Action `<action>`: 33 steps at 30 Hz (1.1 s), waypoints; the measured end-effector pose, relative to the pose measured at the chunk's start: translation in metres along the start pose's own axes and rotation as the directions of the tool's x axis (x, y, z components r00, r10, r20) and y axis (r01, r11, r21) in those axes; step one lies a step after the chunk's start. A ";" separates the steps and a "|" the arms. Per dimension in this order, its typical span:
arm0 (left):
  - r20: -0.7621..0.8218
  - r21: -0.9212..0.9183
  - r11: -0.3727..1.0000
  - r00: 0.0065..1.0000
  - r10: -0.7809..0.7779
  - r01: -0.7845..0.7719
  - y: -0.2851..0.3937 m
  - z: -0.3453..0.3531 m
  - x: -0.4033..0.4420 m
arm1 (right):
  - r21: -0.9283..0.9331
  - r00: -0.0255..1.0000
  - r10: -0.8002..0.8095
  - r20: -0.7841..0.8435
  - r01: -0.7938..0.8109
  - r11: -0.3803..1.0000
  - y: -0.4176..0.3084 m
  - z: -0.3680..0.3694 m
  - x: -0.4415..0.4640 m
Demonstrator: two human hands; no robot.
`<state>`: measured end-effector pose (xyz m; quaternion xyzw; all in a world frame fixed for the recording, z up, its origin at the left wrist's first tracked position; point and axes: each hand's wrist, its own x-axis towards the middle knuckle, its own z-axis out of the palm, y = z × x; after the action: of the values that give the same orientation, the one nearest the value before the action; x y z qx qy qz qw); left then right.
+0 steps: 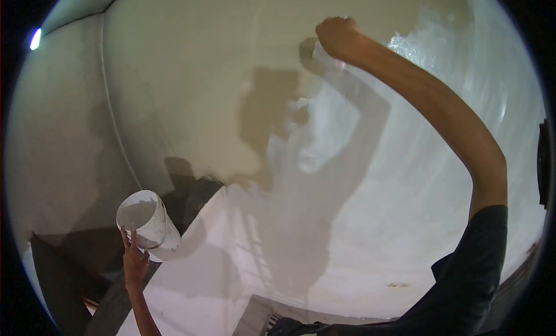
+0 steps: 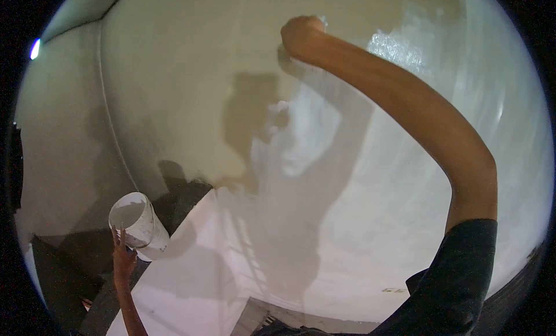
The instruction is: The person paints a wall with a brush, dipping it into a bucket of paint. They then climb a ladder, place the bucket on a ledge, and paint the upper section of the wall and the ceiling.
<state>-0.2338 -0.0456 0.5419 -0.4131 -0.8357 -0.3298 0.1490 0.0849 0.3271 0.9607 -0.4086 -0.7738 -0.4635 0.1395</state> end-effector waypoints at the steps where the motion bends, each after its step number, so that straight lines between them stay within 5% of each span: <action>1: -0.014 0.001 1.000 1.000 0.018 -0.018 0.000 0.001 0.000 | 0.013 0.996 0.019 -0.082 -0.018 1.000 0.004 -0.008 0.003; 7: -0.016 0.013 1.000 1.000 -0.025 0.025 0.015 -0.006 -0.001 | 0.055 0.963 0.154 -0.219 -0.146 0.988 -0.024 0.009 -0.015; 9: -0.017 0.031 0.999 1.000 -0.018 0.019 0.007 -0.002 -0.001 | -0.243 0.921 0.021 -0.388 -0.124 0.962 -0.045 0.062 -0.025; 11: -0.007 0.041 0.999 1.000 -0.027 0.027 0.001 0.001 -0.001 | -0.191 0.862 0.077 -0.501 -0.197 0.962 -0.073 0.114 -0.042; 13: 0.000 0.037 0.999 0.999 -0.033 0.033 0.003 0.001 0.000 | -0.423 0.867 0.080 -0.492 -0.319 0.848 -0.110 0.148 -0.072; 17: 0.011 0.021 1.000 1.000 -0.020 0.019 0.006 -0.002 -0.001 | -0.533 0.913 0.040 -0.405 -0.271 0.802 -0.180 0.190 -0.143; 19: 0.016 0.021 0.999 0.999 -0.030 0.029 0.006 -0.002 -0.001 | -0.637 0.973 -0.203 -0.113 0.086 0.766 -0.199 0.196 -0.172; 22: 0.052 0.008 0.996 0.995 -0.084 0.084 0.002 0.001 0.000 | -0.209 0.983 0.051 -0.175 -0.088 0.974 -0.233 0.194 -0.205; 25: 0.045 -0.017 0.997 0.996 -0.072 0.073 -0.001 0.001 0.002 | 0.206 0.988 -0.121 -0.098 0.139 0.969 -0.210 0.175 -0.181; 27: 0.026 -0.026 0.999 0.999 -0.038 0.039 0.000 0.000 0.001 | 0.326 0.989 -0.145 0.028 0.128 0.937 -0.190 0.152 -0.145; 31: 0.045 -0.015 0.999 0.998 -0.033 0.033 -0.004 0.001 0.000 | 0.165 0.985 -0.173 -0.004 0.171 0.971 -0.123 0.086 -0.062; 33: 0.056 0.002 0.999 0.998 -0.041 0.041 -0.005 -0.002 0.001 | 0.156 0.968 -0.184 -0.168 0.211 0.965 -0.093 0.066 -0.028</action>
<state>-0.2379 -0.0484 0.5416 -0.4048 -0.8480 -0.3209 0.1186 0.0430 0.3460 0.8527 -0.2789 -0.8352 -0.4360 0.1861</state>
